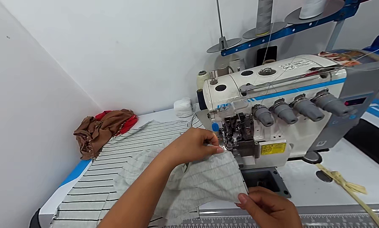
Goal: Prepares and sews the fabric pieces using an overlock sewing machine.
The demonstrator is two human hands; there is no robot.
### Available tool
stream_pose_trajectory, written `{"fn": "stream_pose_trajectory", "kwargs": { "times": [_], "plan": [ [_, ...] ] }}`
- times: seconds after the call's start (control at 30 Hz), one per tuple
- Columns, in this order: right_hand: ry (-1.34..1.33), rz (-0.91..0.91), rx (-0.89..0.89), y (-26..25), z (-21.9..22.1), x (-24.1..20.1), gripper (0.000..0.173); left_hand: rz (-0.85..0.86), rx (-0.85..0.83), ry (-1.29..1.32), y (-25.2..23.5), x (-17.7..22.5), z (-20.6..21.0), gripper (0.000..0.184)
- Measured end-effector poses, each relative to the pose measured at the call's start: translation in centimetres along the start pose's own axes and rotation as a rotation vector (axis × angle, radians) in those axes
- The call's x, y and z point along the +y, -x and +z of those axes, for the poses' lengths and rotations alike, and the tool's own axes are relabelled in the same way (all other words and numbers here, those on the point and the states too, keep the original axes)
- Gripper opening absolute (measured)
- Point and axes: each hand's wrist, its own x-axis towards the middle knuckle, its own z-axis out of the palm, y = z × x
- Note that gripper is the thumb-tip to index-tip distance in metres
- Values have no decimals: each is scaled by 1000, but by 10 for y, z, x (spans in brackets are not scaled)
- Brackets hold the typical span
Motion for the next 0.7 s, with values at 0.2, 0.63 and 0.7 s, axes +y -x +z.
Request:
{"fn": "stream_pose_trajectory", "kwargs": {
  "times": [0.2,0.63,0.7],
  "plan": [
    [-143,113,54,-1,5,-3,12,160,285,-216,7,0,25,7],
    [-196,278,-209,-12,-5,0,15,115,430,-546,46,23,98,51],
    [-208,262,-166,-14,-3,2,16,118,390,-527,40,22,94,53]
  ]
}}
